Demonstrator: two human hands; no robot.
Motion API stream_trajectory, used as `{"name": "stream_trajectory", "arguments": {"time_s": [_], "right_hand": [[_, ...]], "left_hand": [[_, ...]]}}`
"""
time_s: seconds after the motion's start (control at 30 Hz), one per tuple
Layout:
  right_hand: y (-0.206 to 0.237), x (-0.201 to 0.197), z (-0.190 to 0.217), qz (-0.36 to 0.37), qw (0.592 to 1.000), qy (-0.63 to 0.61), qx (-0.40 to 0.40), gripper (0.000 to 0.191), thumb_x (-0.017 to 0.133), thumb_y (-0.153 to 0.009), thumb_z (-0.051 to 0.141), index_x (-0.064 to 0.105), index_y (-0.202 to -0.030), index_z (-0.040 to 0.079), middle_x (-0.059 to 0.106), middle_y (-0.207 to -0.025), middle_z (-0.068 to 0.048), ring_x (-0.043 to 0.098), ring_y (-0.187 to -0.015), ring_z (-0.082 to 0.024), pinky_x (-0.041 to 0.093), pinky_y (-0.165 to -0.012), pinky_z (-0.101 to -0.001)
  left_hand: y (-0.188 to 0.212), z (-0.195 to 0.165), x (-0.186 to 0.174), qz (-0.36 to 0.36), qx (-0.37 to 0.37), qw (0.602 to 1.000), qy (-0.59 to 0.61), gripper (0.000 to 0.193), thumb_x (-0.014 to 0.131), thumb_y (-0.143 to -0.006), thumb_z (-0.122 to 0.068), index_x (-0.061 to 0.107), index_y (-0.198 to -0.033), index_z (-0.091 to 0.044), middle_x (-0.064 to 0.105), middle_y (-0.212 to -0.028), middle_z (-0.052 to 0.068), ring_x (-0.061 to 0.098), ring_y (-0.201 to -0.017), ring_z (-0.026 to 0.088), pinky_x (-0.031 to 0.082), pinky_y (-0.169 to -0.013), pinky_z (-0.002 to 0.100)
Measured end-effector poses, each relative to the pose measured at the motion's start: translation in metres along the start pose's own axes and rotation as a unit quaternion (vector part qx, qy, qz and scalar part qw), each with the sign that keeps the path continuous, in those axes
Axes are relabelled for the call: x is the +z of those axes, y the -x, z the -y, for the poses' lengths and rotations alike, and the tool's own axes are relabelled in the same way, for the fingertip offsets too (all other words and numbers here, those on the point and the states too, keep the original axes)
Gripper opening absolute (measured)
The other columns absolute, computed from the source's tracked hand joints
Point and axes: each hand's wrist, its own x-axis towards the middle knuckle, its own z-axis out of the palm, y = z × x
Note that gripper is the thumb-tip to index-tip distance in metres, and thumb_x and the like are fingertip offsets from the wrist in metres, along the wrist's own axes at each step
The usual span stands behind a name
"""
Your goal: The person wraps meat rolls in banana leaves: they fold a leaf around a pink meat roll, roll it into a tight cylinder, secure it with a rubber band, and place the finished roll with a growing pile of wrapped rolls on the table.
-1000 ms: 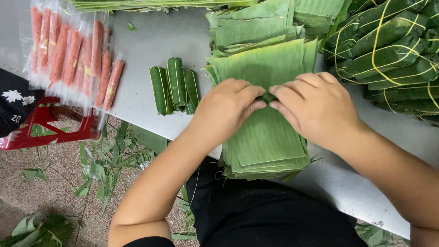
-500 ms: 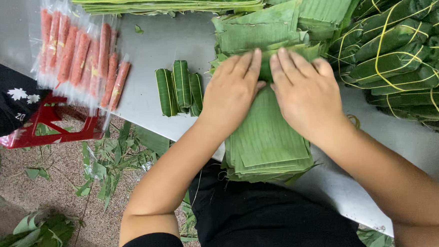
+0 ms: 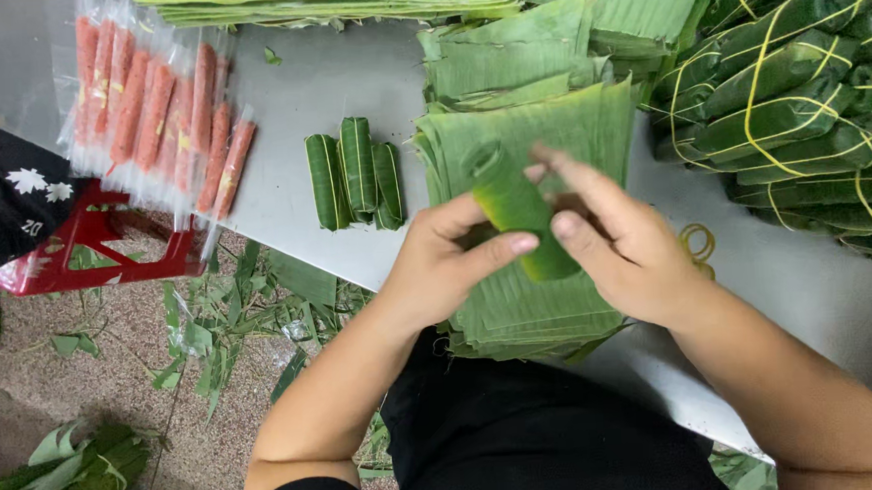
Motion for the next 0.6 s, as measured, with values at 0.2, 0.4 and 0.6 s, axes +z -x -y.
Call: {"name": "stream_trajectory", "arguments": {"time_s": [0.2,0.4,0.6], "right_hand": [[0.01,-0.026,0.012,-0.075,0.913,0.318,-0.243,0.038,0.083,-0.089,0.004,0.07,-0.124,0.003,0.069,-0.104,-0.009,0.068,-0.092,-0.024,0.054,-0.077,-0.0339],[0.006,-0.022,0.004,-0.056,0.861,0.365,-0.35,0.017,0.086,-0.074,0.005,0.074,-0.086,0.004,0.067,-0.086,-0.007,0.067,-0.072,-0.026,0.053,-0.062,-0.0366],[0.018,-0.005,-0.003,-0.171,0.838,0.424,-0.299,0.013,0.081,-0.074,0.009,0.068,-0.075,0.008,0.064,-0.077,-0.007,0.064,-0.064,-0.026,0.052,-0.058,-0.0374]], "left_hand": [[0.027,-0.031,-0.004,-0.025,0.051,0.881,-0.469,0.058,0.087,-0.075,-0.034,0.073,-0.128,-0.014,0.07,-0.089,0.008,0.064,-0.076,0.023,0.052,-0.067,0.034],[0.041,-0.051,0.01,0.044,0.061,0.856,-0.512,0.061,0.081,-0.085,-0.029,0.064,-0.141,-0.014,0.064,-0.083,0.01,0.06,-0.075,0.027,0.05,-0.069,0.039],[0.064,-0.064,0.008,-0.005,0.082,0.847,-0.524,0.058,0.08,-0.086,-0.026,0.064,-0.141,-0.017,0.065,-0.087,0.008,0.061,-0.079,0.027,0.051,-0.072,0.038]]}}
